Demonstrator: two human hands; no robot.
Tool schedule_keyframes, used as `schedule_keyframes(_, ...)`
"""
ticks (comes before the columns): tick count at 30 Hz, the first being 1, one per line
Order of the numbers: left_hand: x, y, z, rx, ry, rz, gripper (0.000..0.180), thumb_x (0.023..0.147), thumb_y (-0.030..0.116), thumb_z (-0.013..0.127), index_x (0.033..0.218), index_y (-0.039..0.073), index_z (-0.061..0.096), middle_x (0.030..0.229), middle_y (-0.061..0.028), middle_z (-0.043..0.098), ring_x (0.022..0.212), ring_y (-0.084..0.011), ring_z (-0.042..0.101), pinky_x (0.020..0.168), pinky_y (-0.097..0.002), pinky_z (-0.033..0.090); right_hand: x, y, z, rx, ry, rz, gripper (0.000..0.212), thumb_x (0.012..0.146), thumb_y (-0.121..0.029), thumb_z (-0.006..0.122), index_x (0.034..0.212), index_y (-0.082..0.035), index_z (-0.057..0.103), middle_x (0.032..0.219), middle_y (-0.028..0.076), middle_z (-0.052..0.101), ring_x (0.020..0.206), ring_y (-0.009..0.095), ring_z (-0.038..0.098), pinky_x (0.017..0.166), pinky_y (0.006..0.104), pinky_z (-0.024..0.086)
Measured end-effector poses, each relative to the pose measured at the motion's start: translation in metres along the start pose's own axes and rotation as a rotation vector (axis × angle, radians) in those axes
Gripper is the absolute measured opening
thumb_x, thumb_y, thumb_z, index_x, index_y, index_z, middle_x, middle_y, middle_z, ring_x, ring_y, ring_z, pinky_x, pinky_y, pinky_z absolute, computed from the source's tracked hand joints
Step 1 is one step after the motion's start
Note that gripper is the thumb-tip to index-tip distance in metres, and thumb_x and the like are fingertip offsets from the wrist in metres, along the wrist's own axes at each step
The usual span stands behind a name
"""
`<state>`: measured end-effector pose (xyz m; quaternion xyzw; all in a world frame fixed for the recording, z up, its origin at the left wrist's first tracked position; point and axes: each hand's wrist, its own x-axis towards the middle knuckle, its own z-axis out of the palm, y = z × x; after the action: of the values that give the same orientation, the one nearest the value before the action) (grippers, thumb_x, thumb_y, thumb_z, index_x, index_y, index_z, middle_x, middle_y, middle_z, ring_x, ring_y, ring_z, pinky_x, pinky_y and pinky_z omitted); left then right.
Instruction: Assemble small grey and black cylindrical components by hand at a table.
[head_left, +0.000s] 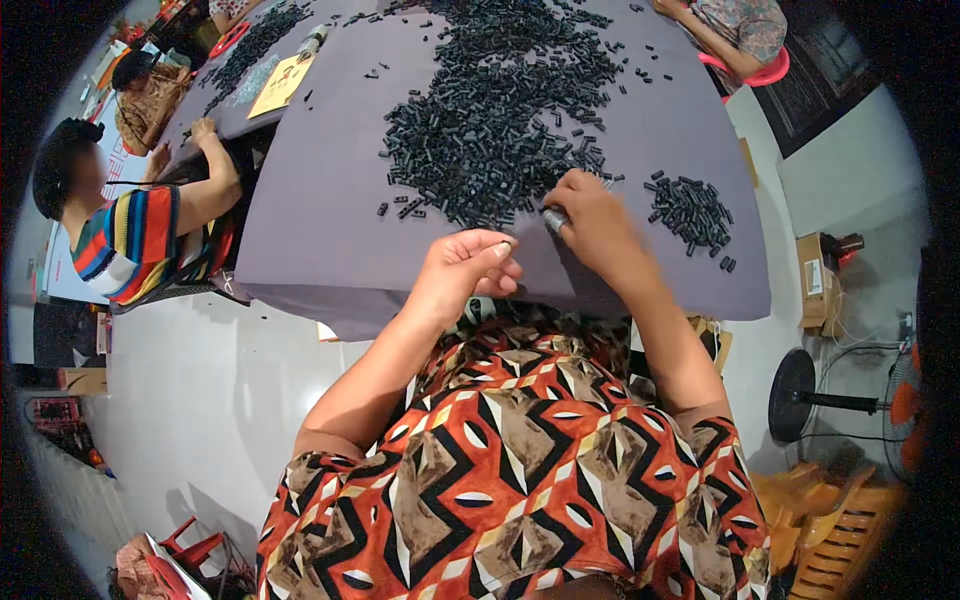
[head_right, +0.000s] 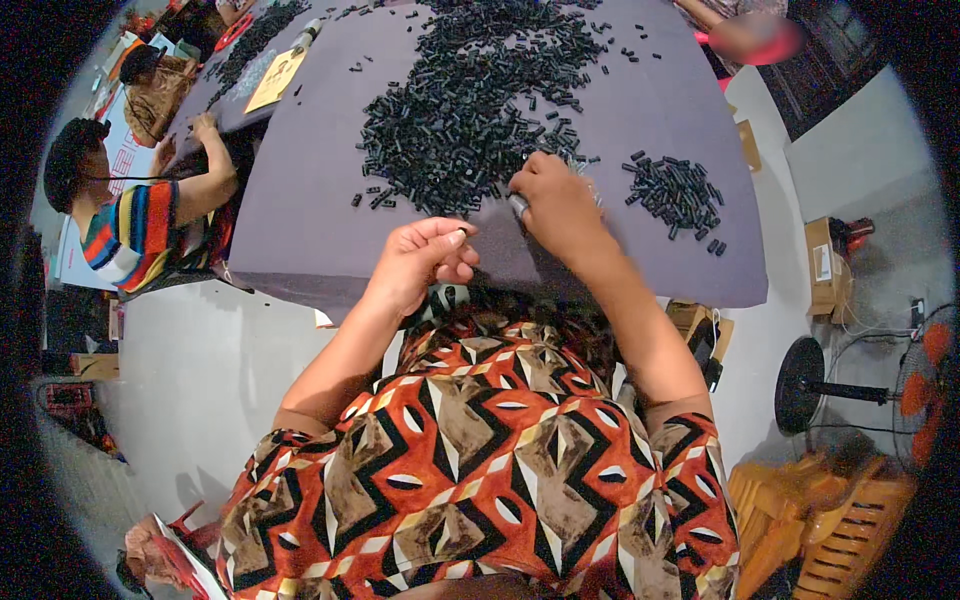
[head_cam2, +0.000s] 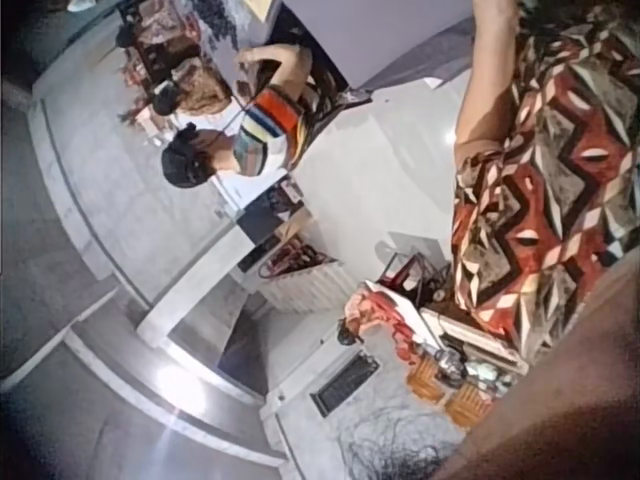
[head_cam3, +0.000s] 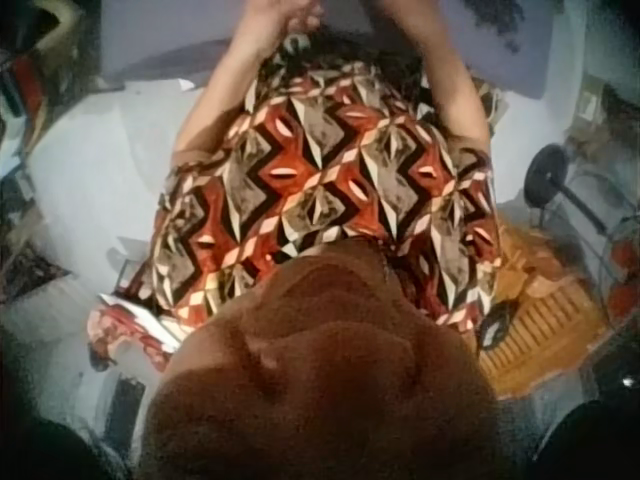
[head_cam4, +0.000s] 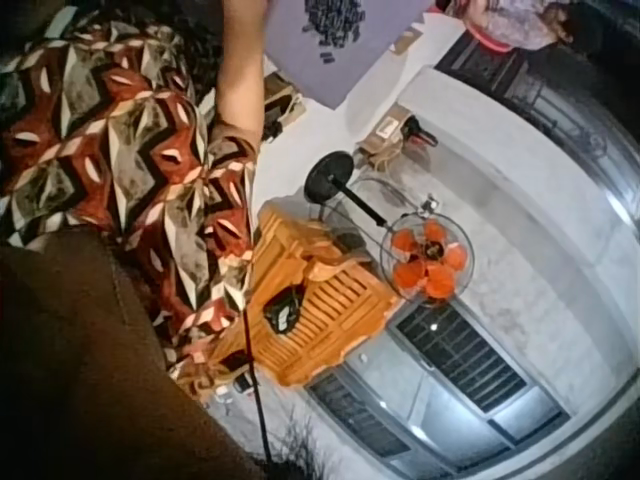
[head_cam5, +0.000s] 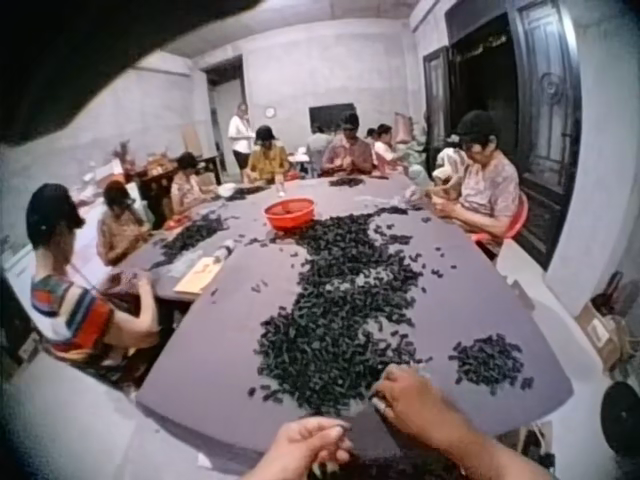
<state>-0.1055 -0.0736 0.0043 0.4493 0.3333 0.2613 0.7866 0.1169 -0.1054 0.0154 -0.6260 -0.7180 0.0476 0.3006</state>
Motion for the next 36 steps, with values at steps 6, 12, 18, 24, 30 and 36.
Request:
schedule_keyframes(6, 0.001, 0.0, -0.006, -0.014, -0.026, 0.037, 0.017, 0.094, 0.012, 0.06, 0.108, 0.002, 0.062, 0.088, -0.0117, 0.07, 0.068, -0.0146, 0.068, 0.062, -0.0278, 0.058, 0.003, 0.003, 0.008, -0.11, 0.02, -0.092, 0.022, 0.069, 0.001, 0.064, 0.091, -0.005, 0.064, 0.091, 0.011, 0.058, 0.09, 0.03, 0.058, 0.077, 0.0411, 0.05)
schedule_keyframes(12, 0.003, 0.007, -0.001, 0.022, -0.084, 0.079, 0.016, 0.095, 0.011, 0.059, 0.107, 0.002, 0.061, 0.092, -0.0111, 0.07, 0.072, -0.0149, 0.068, 0.067, -0.0259, 0.057, 0.001, -0.023, -0.023, 0.316, -0.082, 0.119, 0.023, 0.073, 0.002, 0.064, 0.094, -0.003, 0.06, 0.086, 0.008, 0.062, 0.08, 0.02, 0.061, 0.073, 0.0327, 0.05)
schedule_keyframes(18, 0.005, 0.024, 0.02, 0.112, -0.136, 0.136, 0.019, 0.095, 0.011, 0.058, 0.111, 0.001, 0.061, 0.092, -0.0097, 0.07, 0.073, -0.0142, 0.068, 0.065, -0.0239, 0.055, -0.001, -0.032, -0.048, 0.843, -0.125, 0.181, 0.02, 0.079, 0.002, 0.064, 0.099, 0.0, 0.06, 0.091, 0.002, 0.063, 0.084, 0.009, 0.06, 0.078, 0.0243, 0.049)
schedule_keyframes(24, -0.008, 0.042, 0.039, 0.064, -0.183, 0.169, 0.015, 0.093, 0.009, 0.061, 0.105, 0.0, 0.062, 0.09, -0.0108, 0.071, 0.069, -0.0137, 0.067, 0.064, -0.0238, 0.055, -0.005, -0.046, -0.071, 0.887, -0.142, 0.084, 0.019, 0.08, 0.003, 0.062, 0.098, 0.002, 0.063, 0.091, 0.003, 0.062, 0.085, 0.011, 0.061, 0.078, 0.0249, 0.049)
schedule_keyframes(30, -0.015, 0.056, 0.047, 0.109, -0.229, 0.251, 0.013, 0.091, 0.007, 0.062, 0.103, 0.0, 0.061, 0.089, -0.012, 0.071, 0.068, -0.0134, 0.067, 0.063, -0.0235, 0.055, -0.005, -0.061, -0.098, 0.605, -0.095, -0.056, 0.023, 0.07, 0.005, 0.06, 0.092, -0.001, 0.067, 0.084, 0.007, 0.065, 0.076, 0.016, 0.064, 0.072, 0.0274, 0.05)
schedule_keyframes(36, -0.023, 0.063, 0.055, 0.054, -0.271, 0.244, 0.014, 0.092, 0.005, 0.061, 0.104, -0.002, 0.062, 0.087, -0.012, 0.071, 0.067, -0.0121, 0.067, 0.062, -0.021, 0.055, -0.004, -0.071, -0.114, 0.47, -0.057, -0.206, 0.019, 0.072, 0.003, 0.063, 0.09, -0.001, 0.067, 0.082, 0.009, 0.065, 0.074, 0.02, 0.064, 0.068, 0.0318, 0.05)
